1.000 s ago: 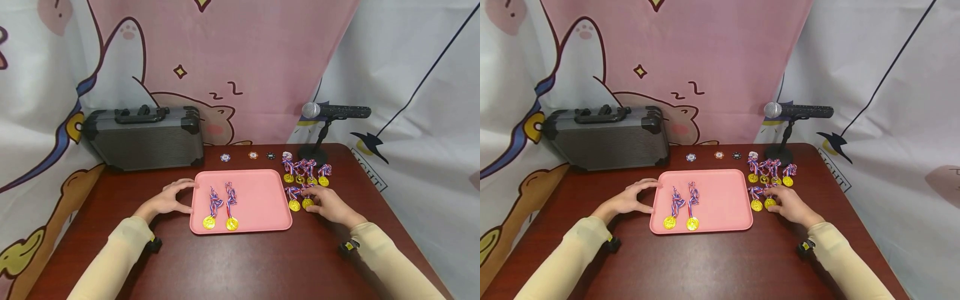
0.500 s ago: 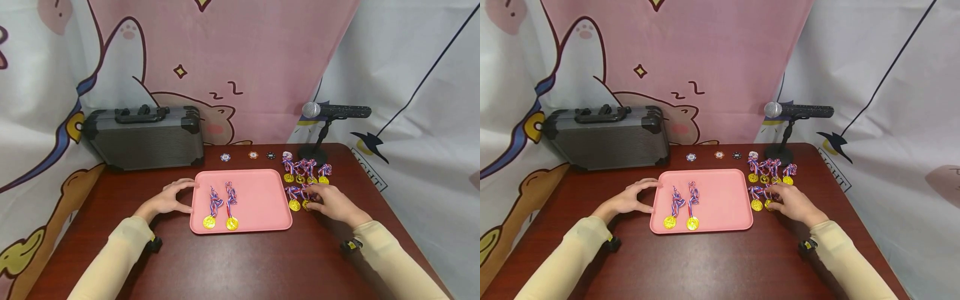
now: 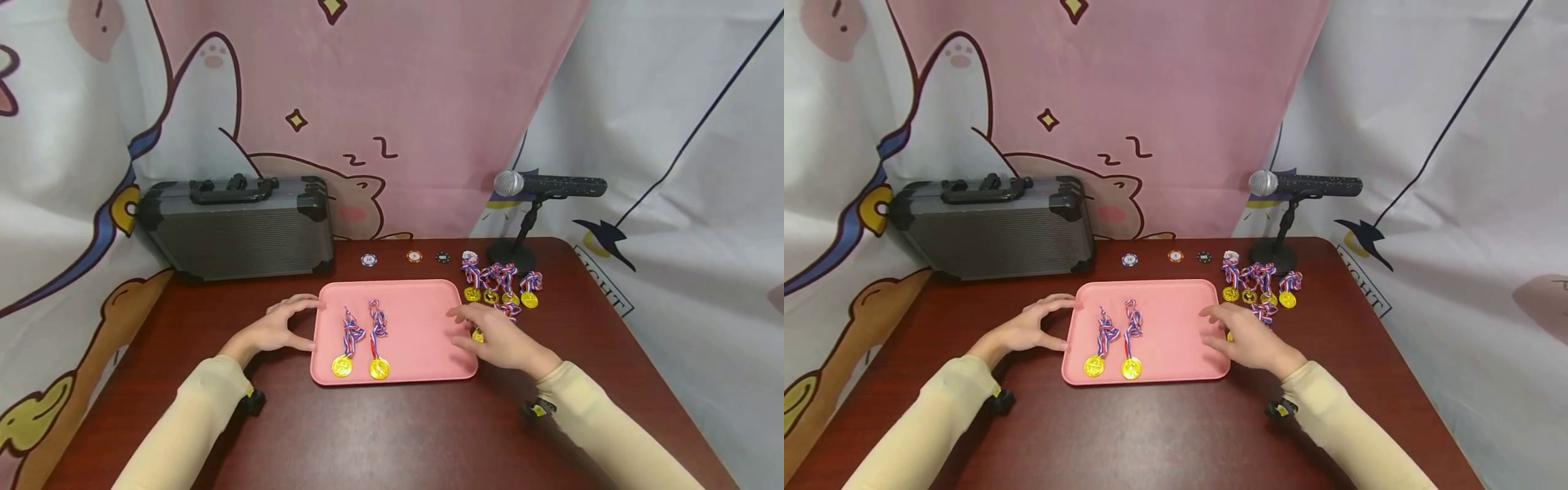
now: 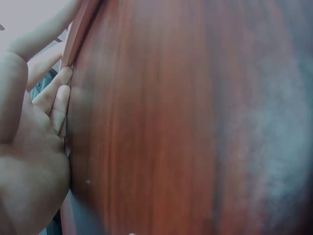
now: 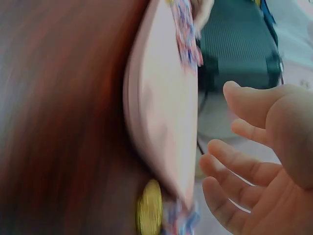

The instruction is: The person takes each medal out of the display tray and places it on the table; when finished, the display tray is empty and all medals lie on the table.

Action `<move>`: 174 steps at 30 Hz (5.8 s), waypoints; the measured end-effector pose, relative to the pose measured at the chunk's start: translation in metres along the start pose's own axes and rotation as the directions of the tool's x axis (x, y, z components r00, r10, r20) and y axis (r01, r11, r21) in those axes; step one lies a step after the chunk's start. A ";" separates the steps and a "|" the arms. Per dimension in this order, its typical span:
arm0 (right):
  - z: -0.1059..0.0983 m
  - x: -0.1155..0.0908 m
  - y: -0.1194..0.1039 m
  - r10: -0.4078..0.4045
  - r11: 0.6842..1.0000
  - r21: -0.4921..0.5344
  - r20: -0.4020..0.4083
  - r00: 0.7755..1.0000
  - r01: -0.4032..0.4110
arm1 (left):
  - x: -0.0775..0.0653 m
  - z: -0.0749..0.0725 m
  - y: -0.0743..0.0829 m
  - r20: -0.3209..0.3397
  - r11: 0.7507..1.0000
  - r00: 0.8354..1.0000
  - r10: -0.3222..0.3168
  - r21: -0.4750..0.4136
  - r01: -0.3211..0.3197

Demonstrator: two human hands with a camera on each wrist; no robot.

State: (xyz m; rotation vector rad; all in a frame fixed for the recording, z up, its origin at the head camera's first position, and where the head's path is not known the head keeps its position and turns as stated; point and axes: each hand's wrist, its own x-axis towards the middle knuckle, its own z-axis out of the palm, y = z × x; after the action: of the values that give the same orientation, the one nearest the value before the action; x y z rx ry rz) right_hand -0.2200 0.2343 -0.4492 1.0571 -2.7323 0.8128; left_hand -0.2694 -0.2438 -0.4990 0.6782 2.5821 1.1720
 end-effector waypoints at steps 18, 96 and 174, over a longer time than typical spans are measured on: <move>0.070 0.053 -0.065 -0.107 0.990 -0.061 0.255 0.961 0.127 | -0.001 -0.002 0.002 0.008 1.000 1.000 -0.009 -0.001 0.009; -0.097 -0.063 0.081 0.376 0.920 0.124 -0.005 0.927 -0.373 | -0.002 -0.002 -0.002 0.008 1.000 1.000 0.013 0.007 -0.013; 0.114 0.091 -0.117 -0.084 0.981 -0.144 0.303 0.949 0.133 | -0.001 0.000 0.001 0.008 1.000 1.000 0.009 0.007 -0.009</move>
State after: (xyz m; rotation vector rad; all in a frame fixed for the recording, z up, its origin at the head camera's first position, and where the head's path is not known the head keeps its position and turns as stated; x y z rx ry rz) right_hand -0.2021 0.0496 -0.4691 1.3770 -2.8824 0.4348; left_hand -0.2682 -0.2441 -0.4983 0.6951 2.5801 1.1610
